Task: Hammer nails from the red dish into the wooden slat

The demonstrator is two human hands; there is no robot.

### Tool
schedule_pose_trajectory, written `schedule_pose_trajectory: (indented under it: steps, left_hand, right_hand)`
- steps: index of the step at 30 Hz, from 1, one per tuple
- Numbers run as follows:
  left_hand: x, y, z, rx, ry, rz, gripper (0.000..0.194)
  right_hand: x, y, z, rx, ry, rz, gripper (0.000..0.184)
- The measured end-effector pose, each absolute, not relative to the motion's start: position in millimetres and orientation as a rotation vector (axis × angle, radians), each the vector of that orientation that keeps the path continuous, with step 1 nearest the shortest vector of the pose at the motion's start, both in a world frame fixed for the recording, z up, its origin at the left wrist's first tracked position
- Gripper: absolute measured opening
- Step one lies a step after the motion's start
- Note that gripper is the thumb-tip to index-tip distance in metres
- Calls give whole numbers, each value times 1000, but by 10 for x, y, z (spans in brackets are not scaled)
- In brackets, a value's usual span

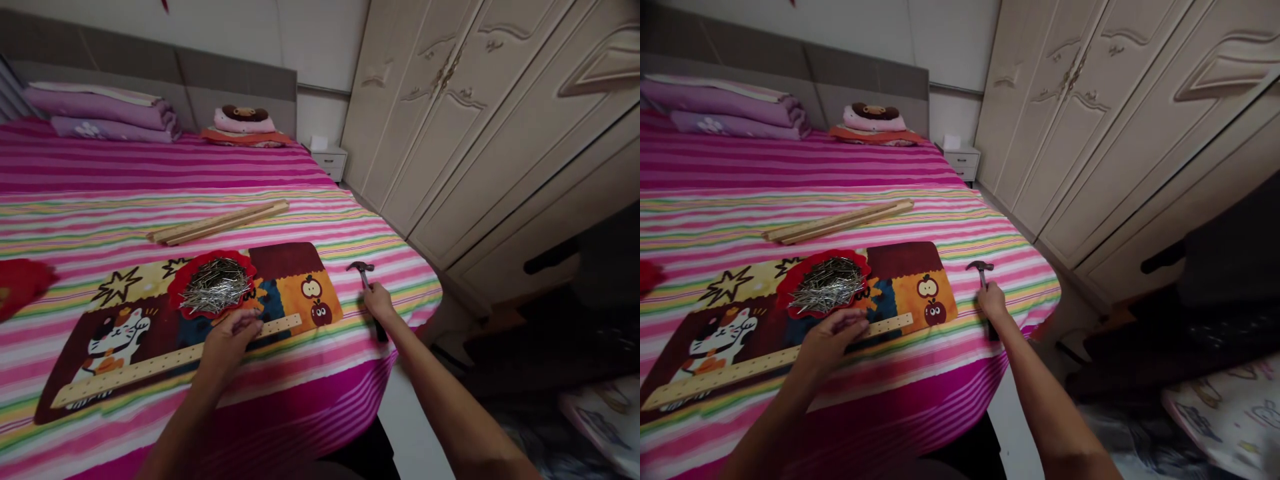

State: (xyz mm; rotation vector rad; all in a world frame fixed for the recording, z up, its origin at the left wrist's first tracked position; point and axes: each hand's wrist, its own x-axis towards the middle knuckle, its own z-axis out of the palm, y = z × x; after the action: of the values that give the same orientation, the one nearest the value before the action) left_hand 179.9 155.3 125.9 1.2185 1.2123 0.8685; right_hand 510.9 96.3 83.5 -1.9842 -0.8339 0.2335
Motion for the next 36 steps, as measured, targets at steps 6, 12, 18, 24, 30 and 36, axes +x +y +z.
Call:
schedule_pose_trajectory:
  steps: [6, 12, 18, 24, 30, 36]
  left_hand:
    - [2292, 1516, 1160, 1418, 1178, 815, 32]
    - [2473, 1512, 1049, 1606, 1213, 751, 23]
    - [2448, 1529, 1083, 1668, 1256, 719, 21]
    - [2471, 1559, 1107, 1618, 1257, 725, 22]
    - [2484, 1584, 1038, 1674, 1269, 712, 21]
    - [2447, 1585, 934, 1833, 1244, 692, 22]
  right_hand:
    - [4425, 188, 626, -1684, -562, 714, 23]
    - [4019, -319, 650, -1420, -283, 937, 33]
    - [3957, -300, 962, -1428, -445, 938, 31]
    - [3761, -253, 928, -1398, -490, 1029, 30]
    - [3745, -252, 946, -1435, -476, 1027, 30]
    - [3731, -235, 1031, -1445, -501, 1046, 28]
